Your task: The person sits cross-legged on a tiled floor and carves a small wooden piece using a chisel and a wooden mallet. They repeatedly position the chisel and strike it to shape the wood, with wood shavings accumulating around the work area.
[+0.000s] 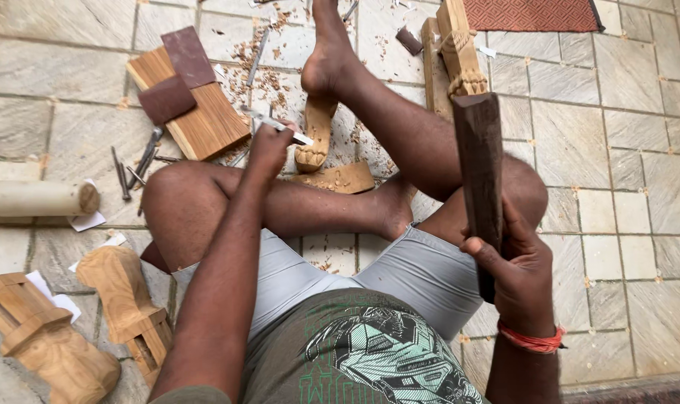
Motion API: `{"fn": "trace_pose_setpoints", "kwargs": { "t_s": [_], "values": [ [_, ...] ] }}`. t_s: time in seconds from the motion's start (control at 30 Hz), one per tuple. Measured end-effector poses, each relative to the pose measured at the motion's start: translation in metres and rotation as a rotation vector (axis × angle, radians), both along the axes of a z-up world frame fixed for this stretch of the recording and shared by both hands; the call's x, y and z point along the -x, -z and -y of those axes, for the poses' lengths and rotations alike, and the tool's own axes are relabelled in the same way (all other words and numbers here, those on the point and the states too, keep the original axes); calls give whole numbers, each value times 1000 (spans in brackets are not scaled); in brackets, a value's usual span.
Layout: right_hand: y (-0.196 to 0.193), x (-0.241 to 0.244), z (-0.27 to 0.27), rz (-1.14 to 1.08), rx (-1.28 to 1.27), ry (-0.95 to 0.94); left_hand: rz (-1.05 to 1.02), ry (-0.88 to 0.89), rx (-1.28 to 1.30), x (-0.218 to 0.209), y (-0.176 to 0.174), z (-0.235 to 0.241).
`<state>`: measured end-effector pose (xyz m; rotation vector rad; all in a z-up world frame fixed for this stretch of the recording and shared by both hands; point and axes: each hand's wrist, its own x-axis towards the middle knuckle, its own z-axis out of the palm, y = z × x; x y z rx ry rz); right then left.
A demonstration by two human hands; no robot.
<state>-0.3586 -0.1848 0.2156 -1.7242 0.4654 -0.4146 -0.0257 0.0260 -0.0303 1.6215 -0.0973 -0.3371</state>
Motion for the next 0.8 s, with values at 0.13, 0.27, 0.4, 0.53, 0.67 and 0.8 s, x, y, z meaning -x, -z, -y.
{"fn": "trace_pose_setpoints", "kwargs": {
  "t_s": [0.13, 0.27, 0.4, 0.53, 0.67, 0.8],
  "values": [
    [5, 3, 0, 11, -63, -14, -24, -14, -304, 9, 22, 24],
    [11, 2, 0, 61, -123, -52, 16, -93, -289, 15, 29, 28],
    [14, -10, -4, 8, -105, -33, -256, -147, -97, 18, 25, 36],
    [21, -32, -5, 33, -127, -94, -368, -157, 78, 24, 28, 42],
    [21, -48, -3, 14, -236, -121, -422, -106, 217, 32, 28, 49],
    [26, -55, 3, 16, -237, -169, -282, -40, 73, 42, 25, 50]
  ]
}}
